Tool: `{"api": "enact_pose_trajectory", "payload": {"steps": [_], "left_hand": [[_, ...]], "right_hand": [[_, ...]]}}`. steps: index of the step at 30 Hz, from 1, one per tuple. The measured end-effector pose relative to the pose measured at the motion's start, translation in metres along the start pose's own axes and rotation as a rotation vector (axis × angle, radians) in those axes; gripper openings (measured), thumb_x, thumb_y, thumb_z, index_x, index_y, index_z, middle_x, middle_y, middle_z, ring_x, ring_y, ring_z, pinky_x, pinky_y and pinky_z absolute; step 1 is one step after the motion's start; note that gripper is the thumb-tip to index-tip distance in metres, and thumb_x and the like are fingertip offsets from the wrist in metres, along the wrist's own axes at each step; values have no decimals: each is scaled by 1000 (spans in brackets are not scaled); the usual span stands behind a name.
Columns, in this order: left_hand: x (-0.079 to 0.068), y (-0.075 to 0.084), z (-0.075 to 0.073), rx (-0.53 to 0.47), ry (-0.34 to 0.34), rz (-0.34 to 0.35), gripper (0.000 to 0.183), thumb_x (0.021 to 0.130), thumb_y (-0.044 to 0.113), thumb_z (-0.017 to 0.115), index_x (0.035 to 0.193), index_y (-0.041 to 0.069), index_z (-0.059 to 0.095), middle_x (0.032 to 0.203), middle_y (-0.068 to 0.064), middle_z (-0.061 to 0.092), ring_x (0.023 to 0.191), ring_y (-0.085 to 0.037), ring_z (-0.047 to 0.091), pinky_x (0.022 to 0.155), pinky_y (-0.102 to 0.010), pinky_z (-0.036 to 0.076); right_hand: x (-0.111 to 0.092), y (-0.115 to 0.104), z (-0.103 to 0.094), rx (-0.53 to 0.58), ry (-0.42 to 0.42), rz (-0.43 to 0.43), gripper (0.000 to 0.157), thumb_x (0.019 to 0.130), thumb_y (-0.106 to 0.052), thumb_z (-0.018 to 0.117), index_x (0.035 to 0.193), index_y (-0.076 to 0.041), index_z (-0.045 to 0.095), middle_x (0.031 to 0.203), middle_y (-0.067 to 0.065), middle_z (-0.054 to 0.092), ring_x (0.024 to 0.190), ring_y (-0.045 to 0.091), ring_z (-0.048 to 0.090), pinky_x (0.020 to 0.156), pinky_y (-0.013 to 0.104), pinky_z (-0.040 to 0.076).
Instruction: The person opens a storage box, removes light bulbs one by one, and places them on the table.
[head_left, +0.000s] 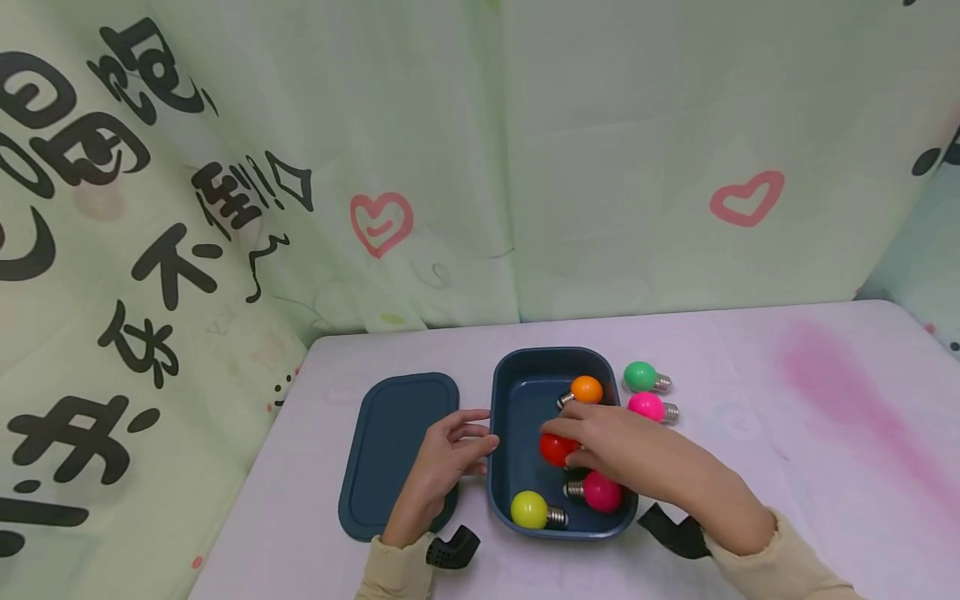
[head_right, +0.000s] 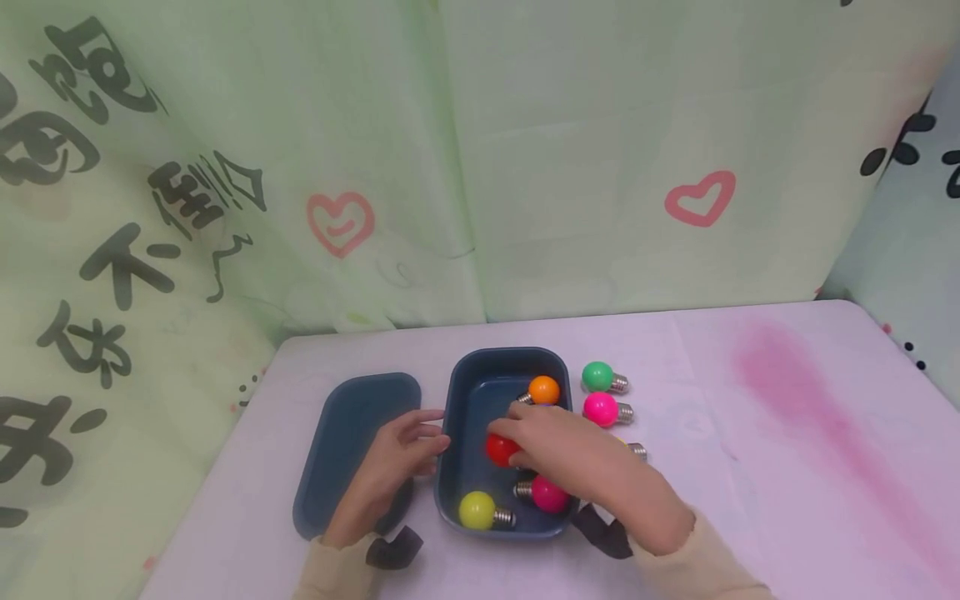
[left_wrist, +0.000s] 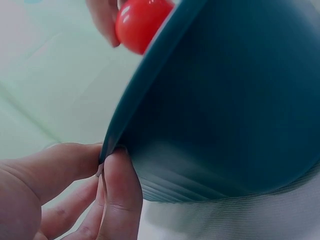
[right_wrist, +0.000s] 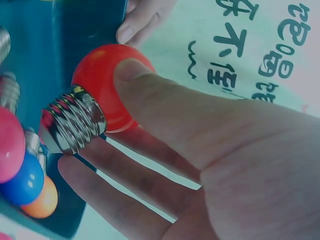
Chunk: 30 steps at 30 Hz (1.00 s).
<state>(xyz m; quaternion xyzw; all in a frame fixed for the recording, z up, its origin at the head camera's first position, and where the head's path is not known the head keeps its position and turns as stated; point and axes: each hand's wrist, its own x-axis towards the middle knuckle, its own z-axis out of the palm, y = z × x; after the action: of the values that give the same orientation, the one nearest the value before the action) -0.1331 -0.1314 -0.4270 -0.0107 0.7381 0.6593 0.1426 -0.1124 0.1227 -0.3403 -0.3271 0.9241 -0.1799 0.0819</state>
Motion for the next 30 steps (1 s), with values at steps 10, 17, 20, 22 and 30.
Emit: {"api": "enact_pose_trajectory", "payload": {"steps": [10,17,20,22,30], "left_hand": [[1,-1,-1,-1,2,8,48,88,17,76,132,5,60,101,-7,68,73,-12,66,66,-25,59],[1,-1,0,3,5,5,48,88,18,76,132,5,60,101,-7,68,75,-12,66,67,-26,59],[1,-1,0,11,6,12,48,88,18,76,132,6,60,102,-7,68,76,-13,66,67,-27,59],[1,-1,0,15,7,18,48,88,18,76,132,6,60,102,-7,68,76,-13,66,68,-27,60],[0,-1,0,18,10,21,48,89,18,76,132,6,60,102,-8,68,73,-13,66,68,-28,60]], "right_hand": [[-22,13,-8,17,21,45,42,87,-21,77,128,-19,66,128,8,60,110,28,62,77,39,61],[-33,23,-7,-12,69,5,40,86,-19,78,124,-15,67,117,4,64,101,20,63,78,33,60],[-36,26,-6,-18,75,18,39,85,-18,79,122,-13,67,115,5,65,99,20,64,78,34,60],[-38,28,-5,-20,70,37,40,84,-19,79,122,-14,68,116,5,65,99,21,65,76,33,60],[-50,37,-3,-24,60,89,41,83,-23,80,121,-18,68,112,-2,63,92,14,63,72,27,59]]}}
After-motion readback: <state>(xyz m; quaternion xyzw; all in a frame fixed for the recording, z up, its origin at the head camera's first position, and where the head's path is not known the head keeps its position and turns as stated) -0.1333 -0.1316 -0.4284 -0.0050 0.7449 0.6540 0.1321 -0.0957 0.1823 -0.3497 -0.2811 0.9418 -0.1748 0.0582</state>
